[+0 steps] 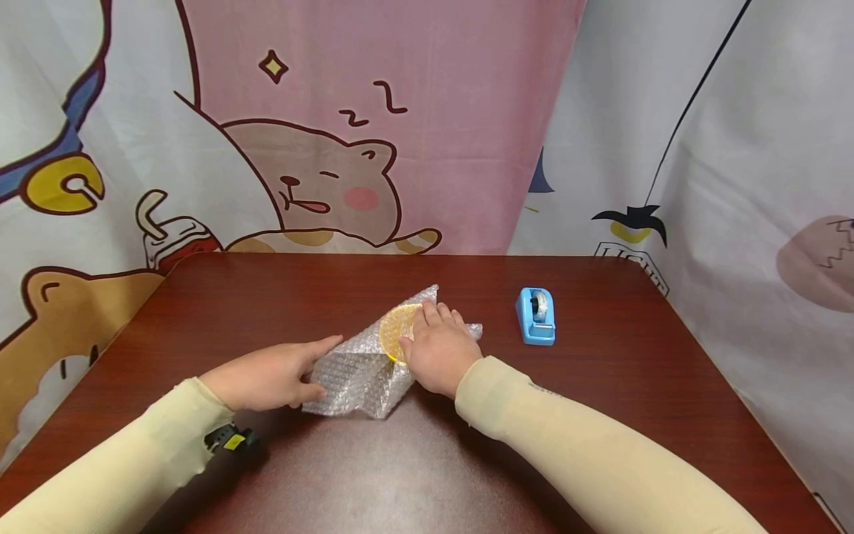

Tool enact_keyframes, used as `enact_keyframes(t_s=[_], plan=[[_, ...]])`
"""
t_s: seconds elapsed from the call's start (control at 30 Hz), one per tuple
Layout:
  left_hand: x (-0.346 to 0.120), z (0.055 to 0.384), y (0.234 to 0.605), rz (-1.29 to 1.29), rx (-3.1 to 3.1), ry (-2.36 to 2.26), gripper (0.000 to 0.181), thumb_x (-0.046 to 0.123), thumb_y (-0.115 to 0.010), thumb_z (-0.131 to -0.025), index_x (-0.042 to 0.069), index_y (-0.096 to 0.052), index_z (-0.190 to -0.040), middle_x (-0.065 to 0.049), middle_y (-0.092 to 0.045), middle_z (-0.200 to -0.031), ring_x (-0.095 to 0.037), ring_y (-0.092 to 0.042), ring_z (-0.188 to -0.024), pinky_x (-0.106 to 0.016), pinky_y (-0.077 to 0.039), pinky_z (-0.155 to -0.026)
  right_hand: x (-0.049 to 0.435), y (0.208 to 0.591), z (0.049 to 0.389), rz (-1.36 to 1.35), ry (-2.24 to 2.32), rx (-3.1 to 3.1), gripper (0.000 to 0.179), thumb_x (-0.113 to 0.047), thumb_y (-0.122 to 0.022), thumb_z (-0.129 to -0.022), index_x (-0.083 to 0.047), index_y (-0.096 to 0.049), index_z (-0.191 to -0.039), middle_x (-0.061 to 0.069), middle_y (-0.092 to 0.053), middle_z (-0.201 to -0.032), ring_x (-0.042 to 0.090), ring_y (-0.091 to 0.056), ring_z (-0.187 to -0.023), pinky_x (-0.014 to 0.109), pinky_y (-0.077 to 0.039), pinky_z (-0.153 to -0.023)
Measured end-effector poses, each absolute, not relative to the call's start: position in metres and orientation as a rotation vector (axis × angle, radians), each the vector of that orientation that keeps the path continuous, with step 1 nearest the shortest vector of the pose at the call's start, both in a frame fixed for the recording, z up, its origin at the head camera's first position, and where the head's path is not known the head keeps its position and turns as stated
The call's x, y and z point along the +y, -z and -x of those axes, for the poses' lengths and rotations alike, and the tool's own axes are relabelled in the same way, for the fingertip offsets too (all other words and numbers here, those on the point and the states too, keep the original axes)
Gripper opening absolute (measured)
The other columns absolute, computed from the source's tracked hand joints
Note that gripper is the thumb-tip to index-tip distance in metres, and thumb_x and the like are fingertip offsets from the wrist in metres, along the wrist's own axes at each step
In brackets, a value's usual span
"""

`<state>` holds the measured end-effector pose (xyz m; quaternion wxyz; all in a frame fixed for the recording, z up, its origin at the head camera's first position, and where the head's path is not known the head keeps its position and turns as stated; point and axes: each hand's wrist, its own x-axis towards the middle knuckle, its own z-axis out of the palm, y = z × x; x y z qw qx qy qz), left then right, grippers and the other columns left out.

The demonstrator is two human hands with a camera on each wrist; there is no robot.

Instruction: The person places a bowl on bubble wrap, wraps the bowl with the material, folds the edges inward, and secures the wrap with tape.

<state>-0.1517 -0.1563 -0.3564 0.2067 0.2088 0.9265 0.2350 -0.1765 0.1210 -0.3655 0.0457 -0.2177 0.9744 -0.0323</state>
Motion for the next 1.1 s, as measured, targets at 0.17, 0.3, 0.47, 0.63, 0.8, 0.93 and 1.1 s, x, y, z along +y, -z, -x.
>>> enact_keyframes(t_s=[0.17, 0.3, 0.47, 0.63, 0.8, 0.93, 1.1], plan=[[-0.155, 0.152, 0.353, -0.637, 2.605, -0.643, 0.089, 0.022, -0.077, -0.096, 0.014, -0.026, -0.169, 0.001, -0.066, -0.087, -0.009, -0.063, -0.066, -0.032, -0.052, -0.07, 0.121, 0.365, 0.176, 0.67, 0.097, 2.98, 0.071, -0.043, -0.039, -0.112, 0.011, -0.038, -0.157, 0.029, -0.031, -0.168, 0.047, -0.032, -0.156, 0.059, -0.028, -0.128], [-0.153, 0.151, 0.35, -0.689, 2.618, -0.665, 0.092, 0.022, -0.076, -0.095, 0.016, -0.022, -0.17, 0.0, -0.069, -0.092, -0.008, -0.062, -0.071, -0.032, -0.054, -0.071, 0.121, 0.366, 0.176, 0.671, 0.103, 2.982, 0.071, -0.043, -0.04, -0.112, 0.011, -0.038, -0.157, 0.03, -0.032, -0.167, 0.047, -0.033, -0.156, 0.059, -0.028, -0.128], [-0.152, 0.149, 0.346, -0.735, 2.621, -0.709, 0.092, 0.02, -0.074, -0.093, 0.019, -0.022, -0.17, 0.004, -0.06, -0.073, -0.008, -0.055, -0.061, -0.03, -0.051, -0.059, 0.121, 0.366, 0.177, 0.662, 0.11, 2.981, 0.07, -0.042, -0.04, -0.111, 0.011, -0.038, -0.157, 0.03, -0.032, -0.168, 0.048, -0.033, -0.156, 0.06, -0.028, -0.127], [-0.15, 0.148, 0.342, -0.828, 2.647, -0.717, 0.084, 0.018, -0.071, -0.095, 0.021, -0.029, -0.168, 0.01, -0.055, -0.067, -0.004, -0.049, -0.056, -0.026, -0.047, -0.055, 0.121, 0.365, 0.176, 0.654, 0.116, 2.978, 0.071, -0.044, -0.04, -0.111, 0.011, -0.038, -0.157, 0.029, -0.031, -0.168, 0.047, -0.032, -0.156, 0.06, -0.028, -0.128], [-0.146, 0.148, 0.338, -0.882, 2.651, -0.767, 0.077, 0.018, -0.068, -0.097, 0.021, -0.034, -0.165, 0.011, -0.052, -0.064, -0.002, -0.045, -0.053, -0.025, -0.045, -0.053, 0.121, 0.365, 0.175, 0.654, 0.11, 2.976, 0.072, -0.044, -0.04, -0.111, 0.011, -0.038, -0.157, 0.029, -0.031, -0.168, 0.047, -0.032, -0.156, 0.059, -0.028, -0.128], [-0.143, 0.149, 0.335, -0.917, 2.664, -0.804, 0.07, 0.016, -0.066, -0.098, 0.019, -0.039, -0.163, 0.012, -0.05, -0.064, -0.001, -0.042, -0.051, -0.024, -0.043, -0.051, 0.121, 0.364, 0.175, 0.652, 0.1, 2.974, 0.072, -0.045, -0.039, -0.112, 0.01, -0.037, -0.158, 0.028, -0.031, -0.169, 0.047, -0.032, -0.156, 0.059, -0.028, -0.128], [-0.141, 0.149, 0.333, -0.95, 2.689, -0.85, 0.057, 0.014, -0.063, -0.1, 0.017, -0.05, -0.156, 0.012, -0.057, -0.07, 0.0, -0.045, -0.054, -0.024, -0.045, -0.054, 0.12, 0.363, 0.175, 0.634, 0.095, 2.962, 0.072, -0.045, -0.039, -0.112, 0.01, -0.036, -0.158, 0.027, -0.03, -0.169, 0.047, -0.031, -0.157, 0.059, -0.027, -0.128]])
